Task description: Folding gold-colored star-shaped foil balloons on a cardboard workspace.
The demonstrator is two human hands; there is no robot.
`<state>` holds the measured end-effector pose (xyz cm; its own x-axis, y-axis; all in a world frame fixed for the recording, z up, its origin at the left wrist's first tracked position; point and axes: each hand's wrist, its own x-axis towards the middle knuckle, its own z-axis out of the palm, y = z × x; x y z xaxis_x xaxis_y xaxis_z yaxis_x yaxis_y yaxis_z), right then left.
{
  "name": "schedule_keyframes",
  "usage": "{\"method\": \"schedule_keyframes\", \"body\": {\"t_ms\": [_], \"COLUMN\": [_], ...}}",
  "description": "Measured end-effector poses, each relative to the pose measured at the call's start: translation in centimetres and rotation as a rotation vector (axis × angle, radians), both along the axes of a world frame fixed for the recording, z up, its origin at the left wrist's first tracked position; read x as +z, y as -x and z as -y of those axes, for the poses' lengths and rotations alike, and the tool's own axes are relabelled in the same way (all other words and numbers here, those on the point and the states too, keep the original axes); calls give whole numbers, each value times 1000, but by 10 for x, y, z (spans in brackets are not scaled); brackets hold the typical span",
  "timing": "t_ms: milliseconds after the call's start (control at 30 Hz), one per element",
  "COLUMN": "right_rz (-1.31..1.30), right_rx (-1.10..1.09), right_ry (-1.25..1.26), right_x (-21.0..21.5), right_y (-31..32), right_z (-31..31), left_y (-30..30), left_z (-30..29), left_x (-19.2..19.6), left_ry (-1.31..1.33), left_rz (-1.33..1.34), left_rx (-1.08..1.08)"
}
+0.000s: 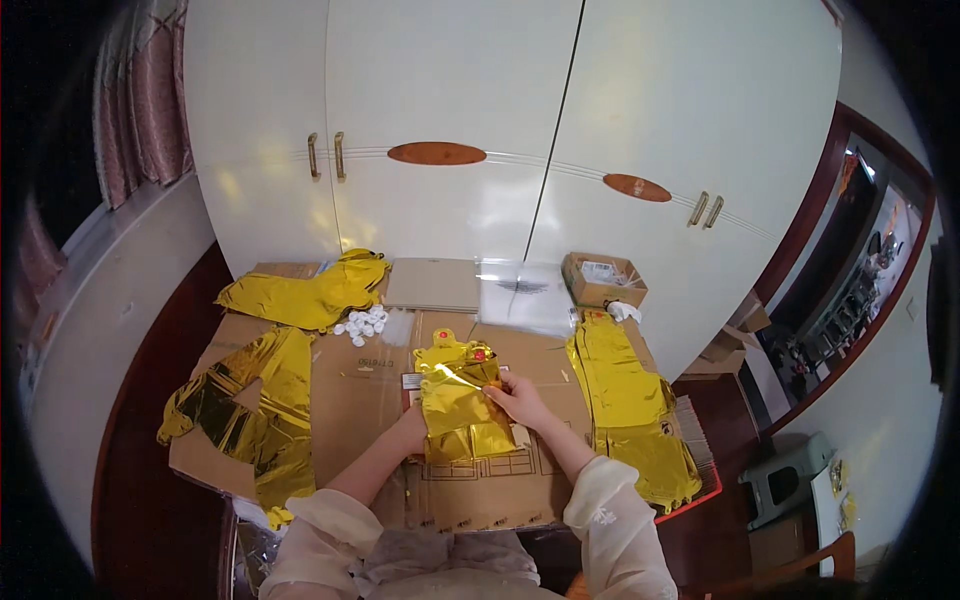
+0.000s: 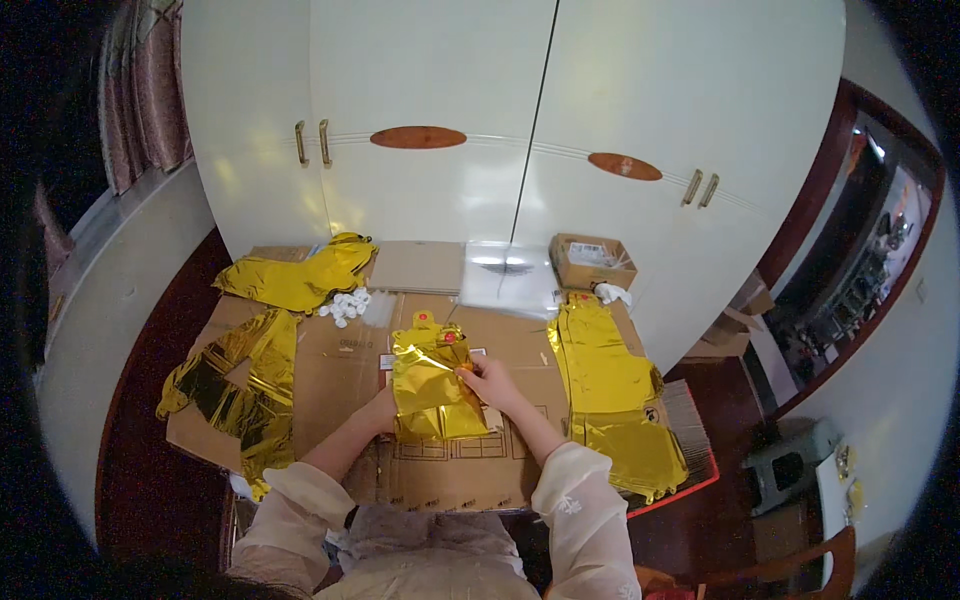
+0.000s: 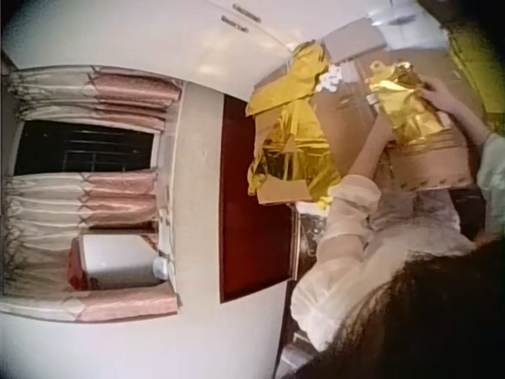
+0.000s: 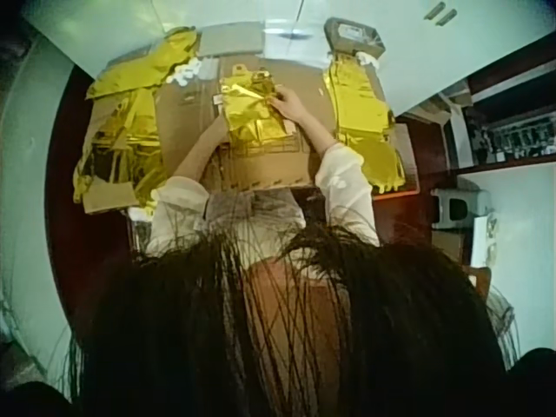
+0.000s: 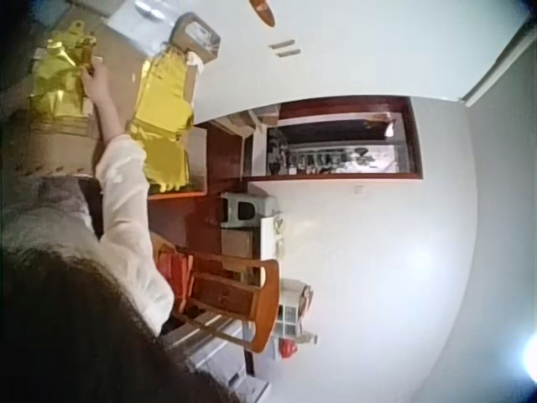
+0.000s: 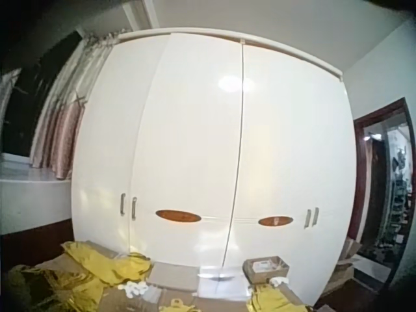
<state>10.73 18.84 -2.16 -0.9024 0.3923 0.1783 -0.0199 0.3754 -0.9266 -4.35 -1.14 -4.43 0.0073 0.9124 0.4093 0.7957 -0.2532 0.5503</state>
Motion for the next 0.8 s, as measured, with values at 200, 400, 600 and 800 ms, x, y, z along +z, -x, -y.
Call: {"method": "schedule_keyframes", "body": {"t_ms": [200, 400, 600, 800], "right_rz": [18, -70, -60, -84], "right_rx": [-127, -188, -190, -160], "right_ry": [-237, -425, -449, -522], "right_x": [-12, -4, 1, -1], "right_y": [3, -3, -7, -3], "right_z": [8, 13, 16, 14], "left_y": [4, 7, -114, -138], "left_z": [2, 45, 71, 64], "left_x": [11, 44, 131, 59], "left_ry": [30, 188, 683, -1], "left_rz": [-102, -708, -249, -551], "left_rx": [18, 386, 276, 102]}}
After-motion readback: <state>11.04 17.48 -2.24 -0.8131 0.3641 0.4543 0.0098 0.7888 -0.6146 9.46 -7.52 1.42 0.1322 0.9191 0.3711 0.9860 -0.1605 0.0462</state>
